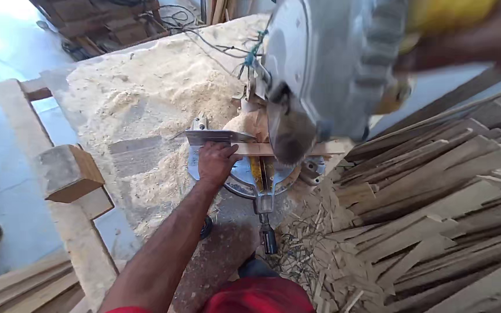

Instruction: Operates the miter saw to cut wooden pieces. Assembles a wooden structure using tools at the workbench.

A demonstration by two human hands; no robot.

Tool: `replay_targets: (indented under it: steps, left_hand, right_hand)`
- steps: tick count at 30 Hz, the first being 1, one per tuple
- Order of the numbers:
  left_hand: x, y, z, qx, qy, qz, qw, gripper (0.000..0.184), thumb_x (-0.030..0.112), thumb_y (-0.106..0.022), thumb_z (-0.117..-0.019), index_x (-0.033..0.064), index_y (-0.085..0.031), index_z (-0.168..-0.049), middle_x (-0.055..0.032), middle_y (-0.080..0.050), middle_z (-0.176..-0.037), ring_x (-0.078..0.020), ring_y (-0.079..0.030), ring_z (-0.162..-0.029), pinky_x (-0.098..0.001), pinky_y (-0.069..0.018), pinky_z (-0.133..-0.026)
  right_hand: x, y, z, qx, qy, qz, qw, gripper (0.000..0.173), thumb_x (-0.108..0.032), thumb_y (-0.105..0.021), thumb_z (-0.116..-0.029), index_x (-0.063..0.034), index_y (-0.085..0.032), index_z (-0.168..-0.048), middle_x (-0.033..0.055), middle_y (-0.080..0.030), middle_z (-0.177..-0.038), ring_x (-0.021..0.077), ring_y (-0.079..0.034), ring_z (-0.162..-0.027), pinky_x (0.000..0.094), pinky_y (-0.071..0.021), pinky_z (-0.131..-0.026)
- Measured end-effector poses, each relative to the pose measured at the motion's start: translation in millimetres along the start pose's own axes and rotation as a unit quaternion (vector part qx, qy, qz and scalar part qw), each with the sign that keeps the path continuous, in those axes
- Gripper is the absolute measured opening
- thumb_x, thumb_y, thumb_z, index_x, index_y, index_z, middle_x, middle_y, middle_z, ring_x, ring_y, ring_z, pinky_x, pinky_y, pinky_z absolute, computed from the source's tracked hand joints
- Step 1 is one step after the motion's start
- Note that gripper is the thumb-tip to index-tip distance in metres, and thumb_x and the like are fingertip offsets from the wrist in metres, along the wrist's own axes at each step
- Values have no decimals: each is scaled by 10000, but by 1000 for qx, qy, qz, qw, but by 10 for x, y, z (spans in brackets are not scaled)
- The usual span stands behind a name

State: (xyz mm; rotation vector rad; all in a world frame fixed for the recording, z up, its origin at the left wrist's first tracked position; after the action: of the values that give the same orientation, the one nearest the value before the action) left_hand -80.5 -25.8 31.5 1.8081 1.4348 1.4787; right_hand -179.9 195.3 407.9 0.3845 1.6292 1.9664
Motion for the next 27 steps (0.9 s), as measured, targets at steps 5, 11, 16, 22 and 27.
replay_targets:
  steps: [5,11,16,22,27]
  left_hand:
    - [-15,-18,-23,-8,-1,-5,1000,342,593,-647,-939,376,-774,-1170,95,-750,-1154,-224,-651,-1108,-503,-488,-961]
    - [-31,-37,-24,-19,6,-15,1000,364,627,-609,-945,395,-765,-1179,108,-745,-1155,-217,-638,-1102,-491,-472,-942]
    - [-42,-49,-28,-21,7,-14,1000,364,622,-603,-951,392,-764,-1182,108,-743,-1163,-224,-638,-1101,-500,-470,-939]
    - [-61,-53,-29,-13,7,-9,1000,358,616,-599,-955,388,-770,-1170,113,-743,-1147,-219,-636,-1084,-497,-467,-920]
    - [-53,-41,-42,-13,7,-16,1000,355,622,-602,-949,399,-766,-1172,116,-741,-1139,-211,-634,-1083,-487,-469,-916]
  right_hand:
    - [-350,-791,555,120,-152,152,969,319,-481,-717,-750,-202,-630,-876,55,-575,-659,316,-604,-583,561,-424,-451]
    - [-619,-1257,759,238,-95,190,948,348,-383,-575,-895,-40,-630,-875,169,-635,-754,405,-650,-656,580,-455,-492]
    - [-654,-1434,793,268,-70,204,939,312,-347,-590,-902,-45,-615,-827,150,-633,-737,363,-656,-653,537,-470,-501]
    - [-639,-1481,794,272,-67,204,938,307,-337,-584,-905,-47,-609,-809,142,-624,-723,348,-651,-647,526,-474,-503]
    - [-640,-1504,802,280,-77,201,936,286,-323,-583,-897,-55,-600,-800,138,-626,-727,350,-656,-665,529,-475,-523]
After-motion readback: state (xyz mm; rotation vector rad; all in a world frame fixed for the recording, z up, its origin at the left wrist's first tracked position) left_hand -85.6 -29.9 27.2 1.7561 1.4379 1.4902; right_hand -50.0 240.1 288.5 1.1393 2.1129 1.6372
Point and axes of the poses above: each hand's wrist, its own z-axis away from the middle knuckle, its own y-axis out of the back of the hand, x = y × z, the point moved 9 cm from there along -z, towards the middle knuckle
